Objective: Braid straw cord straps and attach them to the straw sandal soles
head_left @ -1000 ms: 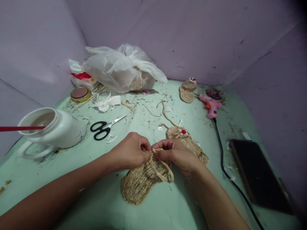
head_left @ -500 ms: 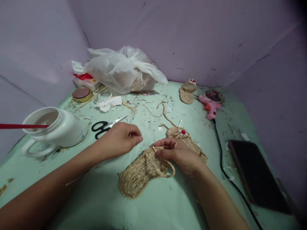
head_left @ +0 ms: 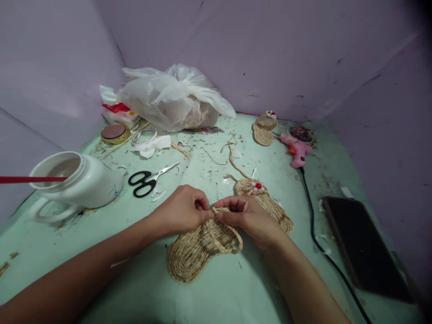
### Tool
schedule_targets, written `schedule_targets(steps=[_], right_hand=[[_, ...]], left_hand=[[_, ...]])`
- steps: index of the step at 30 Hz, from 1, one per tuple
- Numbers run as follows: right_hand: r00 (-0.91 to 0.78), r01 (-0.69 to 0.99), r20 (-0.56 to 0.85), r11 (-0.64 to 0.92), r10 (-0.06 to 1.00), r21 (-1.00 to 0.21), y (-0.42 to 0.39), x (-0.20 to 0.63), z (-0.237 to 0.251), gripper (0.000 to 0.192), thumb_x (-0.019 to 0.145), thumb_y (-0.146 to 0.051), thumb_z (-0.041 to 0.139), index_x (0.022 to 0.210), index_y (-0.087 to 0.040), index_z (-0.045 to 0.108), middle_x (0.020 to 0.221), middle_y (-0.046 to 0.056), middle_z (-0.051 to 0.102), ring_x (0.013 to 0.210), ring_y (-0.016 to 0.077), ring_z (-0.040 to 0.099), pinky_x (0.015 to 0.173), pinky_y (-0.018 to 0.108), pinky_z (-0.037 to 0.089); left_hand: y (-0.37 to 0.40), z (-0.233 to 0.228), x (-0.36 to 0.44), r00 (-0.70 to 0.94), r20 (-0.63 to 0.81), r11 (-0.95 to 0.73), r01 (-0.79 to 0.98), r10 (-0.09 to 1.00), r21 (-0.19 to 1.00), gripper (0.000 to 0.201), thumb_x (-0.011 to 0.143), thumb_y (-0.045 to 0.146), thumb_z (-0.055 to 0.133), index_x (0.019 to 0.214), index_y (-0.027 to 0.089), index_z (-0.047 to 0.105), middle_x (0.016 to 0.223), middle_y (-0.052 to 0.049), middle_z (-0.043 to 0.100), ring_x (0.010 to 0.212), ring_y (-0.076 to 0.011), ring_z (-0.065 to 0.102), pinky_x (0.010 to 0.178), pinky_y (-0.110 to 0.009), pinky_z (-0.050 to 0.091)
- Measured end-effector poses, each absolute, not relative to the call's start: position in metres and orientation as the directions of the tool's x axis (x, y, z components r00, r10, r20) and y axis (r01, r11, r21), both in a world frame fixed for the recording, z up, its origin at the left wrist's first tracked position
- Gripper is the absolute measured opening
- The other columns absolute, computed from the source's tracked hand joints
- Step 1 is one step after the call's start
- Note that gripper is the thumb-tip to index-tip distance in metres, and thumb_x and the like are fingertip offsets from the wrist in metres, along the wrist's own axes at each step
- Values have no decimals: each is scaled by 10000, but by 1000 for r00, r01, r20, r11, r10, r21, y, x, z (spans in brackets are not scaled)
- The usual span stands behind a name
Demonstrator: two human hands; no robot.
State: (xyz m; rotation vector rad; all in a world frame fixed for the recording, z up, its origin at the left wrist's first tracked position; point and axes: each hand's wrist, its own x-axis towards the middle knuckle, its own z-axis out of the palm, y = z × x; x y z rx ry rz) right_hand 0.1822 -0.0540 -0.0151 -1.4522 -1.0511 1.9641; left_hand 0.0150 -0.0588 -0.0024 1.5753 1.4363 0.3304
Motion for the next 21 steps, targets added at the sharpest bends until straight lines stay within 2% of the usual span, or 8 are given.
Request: schedule_targets(steps=[4,9,15,17,21], right_hand=[[-314,41,-588,-608,746,-793,-54,181,-13,185,527,-198,713,678,-115,649,522,-19,592,462,77,495,482,216,378],[-315,61,-592,-607,742,-793,-55,181,-11,187,501,-158,724,672,-122,660,523,-28,595,467,68,487,485,209,365],[-316,110,-621,-622,718,-775,-55,181,-12,167,488,-115,696,650,-125,657,484,-39,586,443,65,483,466,204,367],[-328,88,-614,-624,718,-777,-55,183,-13,185,486,-123,703,666,-120,663,504,-30,601,458,70,502,475,203,380],[-352,49,-598,-624,720,-780,-54,185,-15,217,481,-142,734,685,-119,664,523,-26,613,474,71,518,483,196,392]], left_hand=[[-60,3,20,261,-375,130,641,890,756,147,641,227,522,600,140,634,480,21,510,448,-78,403,413,-192,307],[-65,0,21,227,-346,119,658,910,744,165,643,229,493,624,145,634,497,16,523,465,-88,420,418,-196,305],[-65,3,17,293,-182,-93,723,939,684,195,667,171,441,616,128,624,528,0,538,510,-91,437,478,-205,314],[-67,4,17,324,-198,-109,726,925,679,196,679,187,449,641,131,633,538,-1,556,498,-89,447,467,-203,308],[-70,3,18,301,-288,-23,727,909,687,189,680,233,475,659,143,639,525,2,567,465,-87,452,418,-195,282]])
